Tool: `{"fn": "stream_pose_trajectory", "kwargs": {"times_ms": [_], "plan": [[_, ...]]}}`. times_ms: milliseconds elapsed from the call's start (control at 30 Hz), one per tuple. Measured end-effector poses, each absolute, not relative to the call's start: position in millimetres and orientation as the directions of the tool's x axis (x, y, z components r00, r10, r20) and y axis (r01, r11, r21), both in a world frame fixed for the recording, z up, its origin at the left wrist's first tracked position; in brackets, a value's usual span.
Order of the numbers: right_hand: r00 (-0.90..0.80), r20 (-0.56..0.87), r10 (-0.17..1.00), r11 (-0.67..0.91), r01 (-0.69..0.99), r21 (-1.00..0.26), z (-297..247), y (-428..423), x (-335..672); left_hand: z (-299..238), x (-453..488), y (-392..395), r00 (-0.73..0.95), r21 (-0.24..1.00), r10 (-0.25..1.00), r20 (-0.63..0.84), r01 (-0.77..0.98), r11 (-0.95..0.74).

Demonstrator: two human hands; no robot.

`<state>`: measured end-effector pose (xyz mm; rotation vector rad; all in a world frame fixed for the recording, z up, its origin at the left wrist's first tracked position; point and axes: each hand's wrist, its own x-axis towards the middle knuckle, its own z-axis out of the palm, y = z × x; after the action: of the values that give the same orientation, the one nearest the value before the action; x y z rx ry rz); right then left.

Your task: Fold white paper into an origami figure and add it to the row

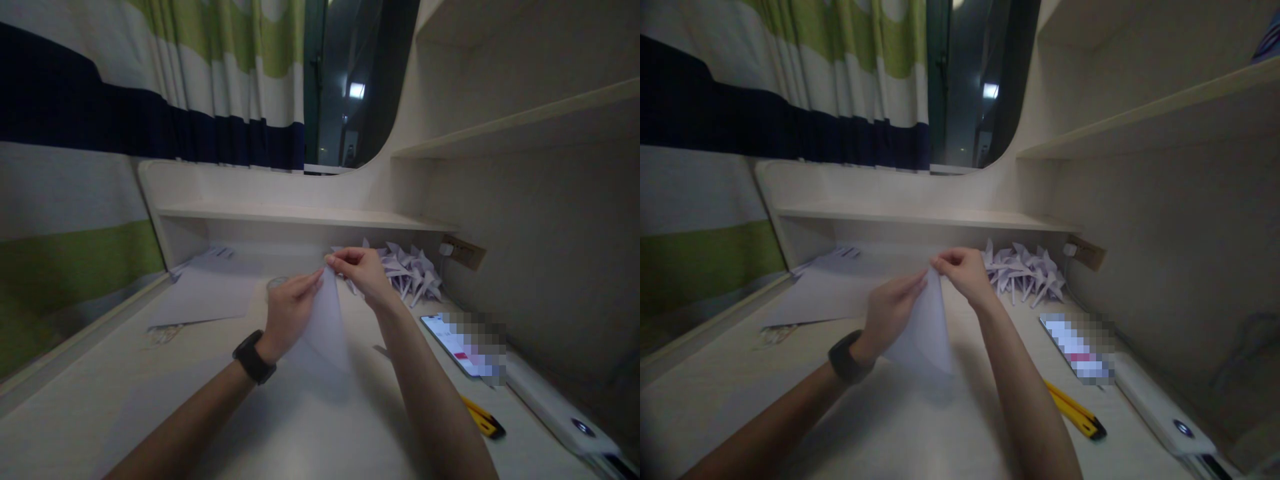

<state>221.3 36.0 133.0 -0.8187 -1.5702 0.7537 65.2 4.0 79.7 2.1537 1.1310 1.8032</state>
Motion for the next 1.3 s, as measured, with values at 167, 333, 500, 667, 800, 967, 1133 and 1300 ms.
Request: {"fn": "stream_pose_trajectory", "kwargs": {"times_ms": [167, 333, 500, 667, 800, 967, 1133, 1300], "plan": [[-0.132, 0.529, 0.838, 0.544, 0.125, -0.830, 131.1, 36.2, 221.0, 81.2, 65.8, 2.8, -0.008, 0.560, 0.626, 0.780, 0.456, -0.692], [-0.099, 0.527, 0.844, 0.536, 0.116, -0.836, 129.3, 40.6, 221.2, 81.3, 66.0, 2.7, -0.028, 0.601, 0.657, 0.754, 0.436, -0.670], [-0.084, 0.522, 0.849, 0.529, 0.131, -0.839, 129.1, 41.4, 222.3, 80.5, 66.1, 3.8, -0.052, 0.646, 0.693, 0.719, 0.418, -0.639], [-0.074, 0.526, 0.847, 0.531, 0.101, -0.841, 128.1, 41.2, 221.7, 79.8, 65.9, 3.9, -0.050, 0.657, 0.699, 0.714, 0.393, -0.643], [-0.065, 0.519, 0.852, 0.523, 0.105, -0.846, 127.5, 42.0, 220.3, 80.5, 65.6, 4.0, -0.037, 0.651, 0.698, 0.715, 0.399, -0.646], [-0.026, 0.482, 0.876, 0.483, 0.051, -0.874, 131.0, 39.8, 221.4, 77.4, 66.1, 6.6, -0.044, 0.654, 0.697, 0.716, 0.392, -0.647], [-0.071, 0.493, 0.867, 0.498, 0.116, -0.859, 129.4, 40.7, 221.0, 76.0, 66.3, 6.9, -0.042, 0.636, 0.683, 0.729, 0.412, -0.653], [-0.001, 0.510, 0.860, 0.507, 0.104, -0.856, 125.5, 43.6, 219.2, 80.6, 67.3, 2.4, -0.027, 0.628, 0.682, 0.731, 0.418, -0.656]]}}
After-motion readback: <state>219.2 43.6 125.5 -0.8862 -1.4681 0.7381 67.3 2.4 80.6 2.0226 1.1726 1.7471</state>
